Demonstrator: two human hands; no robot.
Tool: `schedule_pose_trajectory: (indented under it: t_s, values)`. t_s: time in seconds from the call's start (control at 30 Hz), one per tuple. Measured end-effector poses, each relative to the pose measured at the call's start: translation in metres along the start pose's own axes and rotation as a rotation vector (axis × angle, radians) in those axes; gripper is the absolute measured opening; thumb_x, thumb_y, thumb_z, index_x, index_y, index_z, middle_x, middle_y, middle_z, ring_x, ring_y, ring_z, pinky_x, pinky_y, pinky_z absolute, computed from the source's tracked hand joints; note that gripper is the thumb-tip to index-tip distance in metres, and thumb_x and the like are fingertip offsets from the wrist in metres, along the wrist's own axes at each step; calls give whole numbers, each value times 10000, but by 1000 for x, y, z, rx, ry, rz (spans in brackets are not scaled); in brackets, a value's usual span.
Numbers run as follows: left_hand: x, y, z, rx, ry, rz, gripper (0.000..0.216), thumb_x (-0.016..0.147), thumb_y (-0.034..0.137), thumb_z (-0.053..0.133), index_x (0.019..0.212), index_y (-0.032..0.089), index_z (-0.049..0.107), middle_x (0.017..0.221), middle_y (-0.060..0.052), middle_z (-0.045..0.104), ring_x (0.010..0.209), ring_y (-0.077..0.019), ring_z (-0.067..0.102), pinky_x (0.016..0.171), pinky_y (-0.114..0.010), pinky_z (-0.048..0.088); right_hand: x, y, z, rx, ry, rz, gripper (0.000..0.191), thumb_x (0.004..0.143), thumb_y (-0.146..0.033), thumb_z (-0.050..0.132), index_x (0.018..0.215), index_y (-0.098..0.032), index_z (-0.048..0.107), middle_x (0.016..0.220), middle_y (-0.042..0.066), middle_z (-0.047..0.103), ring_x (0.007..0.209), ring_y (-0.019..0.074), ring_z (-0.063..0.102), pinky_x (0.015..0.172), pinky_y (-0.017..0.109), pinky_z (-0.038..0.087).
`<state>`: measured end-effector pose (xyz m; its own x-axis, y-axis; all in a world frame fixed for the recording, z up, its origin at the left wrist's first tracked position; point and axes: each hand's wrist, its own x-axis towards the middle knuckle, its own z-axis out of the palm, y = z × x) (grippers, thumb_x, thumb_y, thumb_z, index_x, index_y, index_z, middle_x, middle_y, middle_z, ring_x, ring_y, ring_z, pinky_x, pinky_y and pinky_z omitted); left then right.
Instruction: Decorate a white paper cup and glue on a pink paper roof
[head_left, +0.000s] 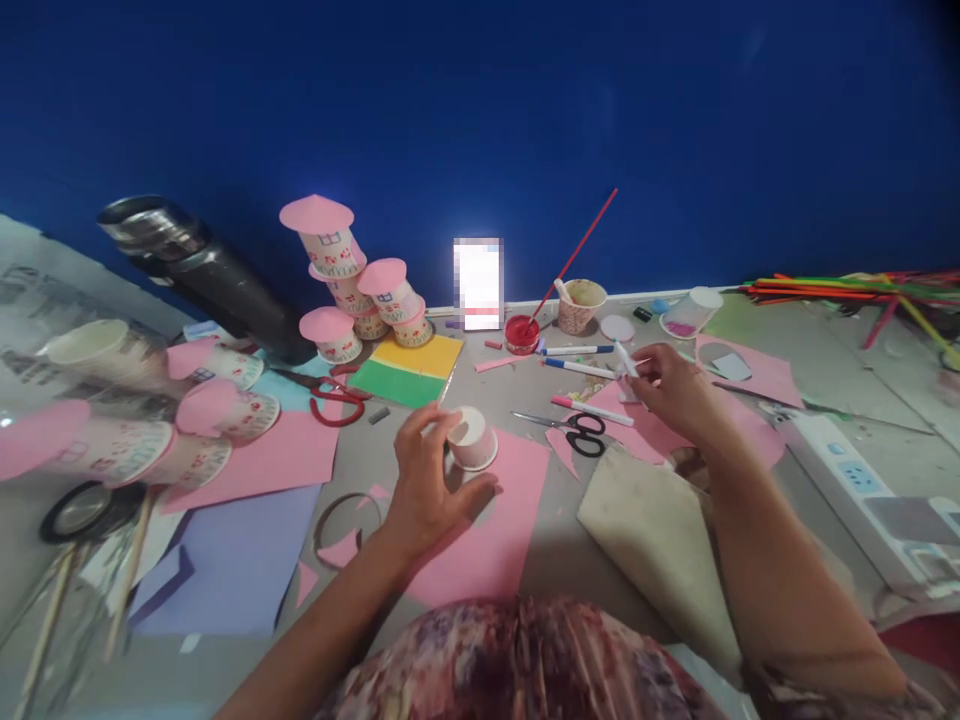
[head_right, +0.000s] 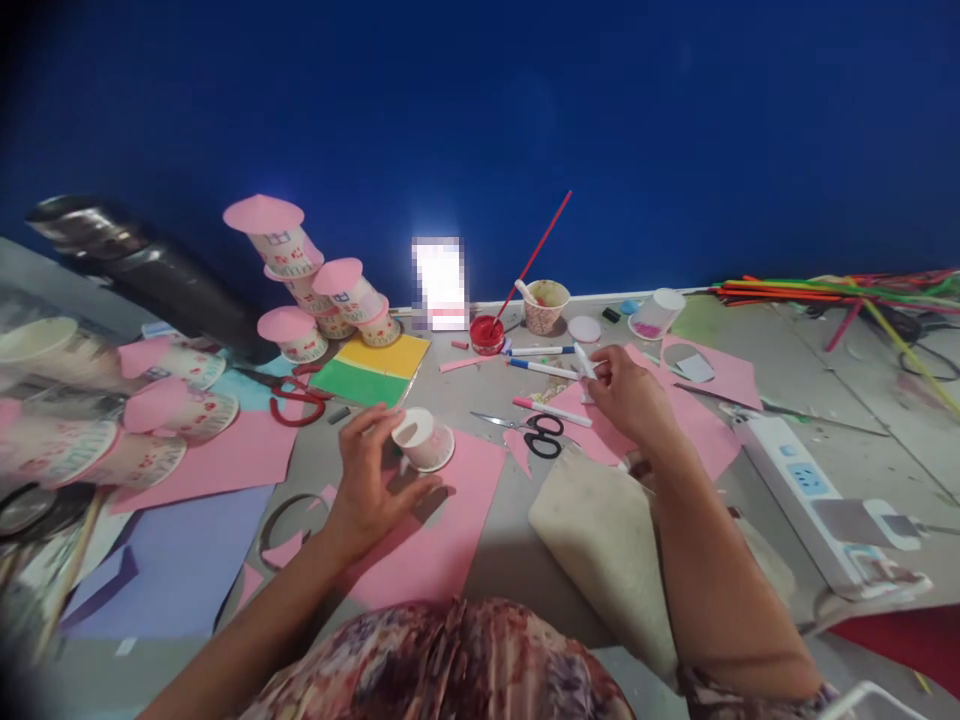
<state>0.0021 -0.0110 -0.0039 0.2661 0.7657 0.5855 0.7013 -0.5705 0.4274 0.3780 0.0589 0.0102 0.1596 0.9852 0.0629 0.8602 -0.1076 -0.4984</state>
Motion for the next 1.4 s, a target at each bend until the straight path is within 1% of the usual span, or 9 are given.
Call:
schedule_pose_trajectory:
  t_s: [0.2, 0.33, 0.5, 0.63, 0.73, 0.97, 1.1, 1.23, 1.4]
  values:
    - [20, -2, -40, -251, 172, -437, 345, 957, 396, 676, 1253, 223, 636, 1290, -114, 599, 1269, -280, 591, 1079, -453, 516, -4, -6, -6, -32, 47, -59, 358, 900, -316, 550, 1213, -229, 702, 1007, 108, 787, 849, 311, 712, 764, 407, 505]
    - [11, -8, -63, -284, 55, -662, 243, 923, 369, 664, 1105, 210, 687, 1150, -75, 706, 1099, -247, 682, 986, -400, 550, -6, -8, -10, -18, 95, -103, 357, 922, -288, 521, 1217, -219, 712, 1010, 140, 772, 859, 328, 694, 745, 416, 482]
    - [7, -13, -60, -14, -211, -558, 137, 927, 290, 576, 898, 215, 687, 951, -58, 735, 949, -253, 687, 885, -395, 526, -8, -10, -4, 8, 103, -155, 356, 920, -265, 504, 1200, -233, 722, 1039, 147, 783, 886, 335, 704, 751, 421, 477]
    - [26, -16, -42, 57, -472, -564, 113, 940, 229, 562, 956, 227, 674, 984, -51, 739, 908, -244, 675, 783, -353, 470, -9, -15, 2, 17, 79, -165, 376, 893, -285, 500, 1184, -231, 732, 1035, 128, 795, 881, 334, 716, 756, 425, 502]
    - [36, -17, -32, 72, -539, -562, 91, 888, 177, 611, 927, 233, 672, 924, -37, 731, 850, -242, 662, 706, -329, 423, -10, -18, 4, 23, 53, -186, 389, 874, -283, 502, 1172, -228, 747, 996, 109, 805, 854, 311, 729, 727, 397, 513]
    - [31, -31, -26, 18, -477, -543, 123, 827, 156, 627, 922, 218, 674, 911, -43, 669, 826, -227, 609, 714, -331, 432, -10, -23, 14, 59, 42, -215, 360, 896, -304, 515, 1152, -219, 753, 1032, 106, 821, 816, 283, 738, 729, 392, 527]
    - [35, -35, -44, -82, -354, -634, 135, 875, 251, 601, 959, 201, 695, 830, -29, 627, 742, -192, 585, 663, -311, 459, -19, -38, 11, 167, 67, -265, 324, 934, -311, 515, 1141, -227, 748, 1041, 92, 818, 845, 270, 748, 745, 386, 564]
    - [42, -13, -72, -797, -186, -946, 294, 814, 410, 809, 988, 194, 710, 720, 12, 625, 613, -130, 576, 587, -253, 449, -51, -69, 3, 373, 68, -351, 239, 983, -352, 579, 1143, -289, 745, 1019, 42, 830, 805, 241, 781, 684, 343, 612]
    - [50, 29, -69, -1275, -41, -1034, 393, 666, 417, 974, 857, 163, 743, 661, 14, 640, 543, -89, 549, 510, -205, 388, -89, -106, 3, 451, 22, -614, 185, 974, -277, 599, 1063, -297, 761, 951, 21, 854, 805, 232, 822, 676, 303, 651]
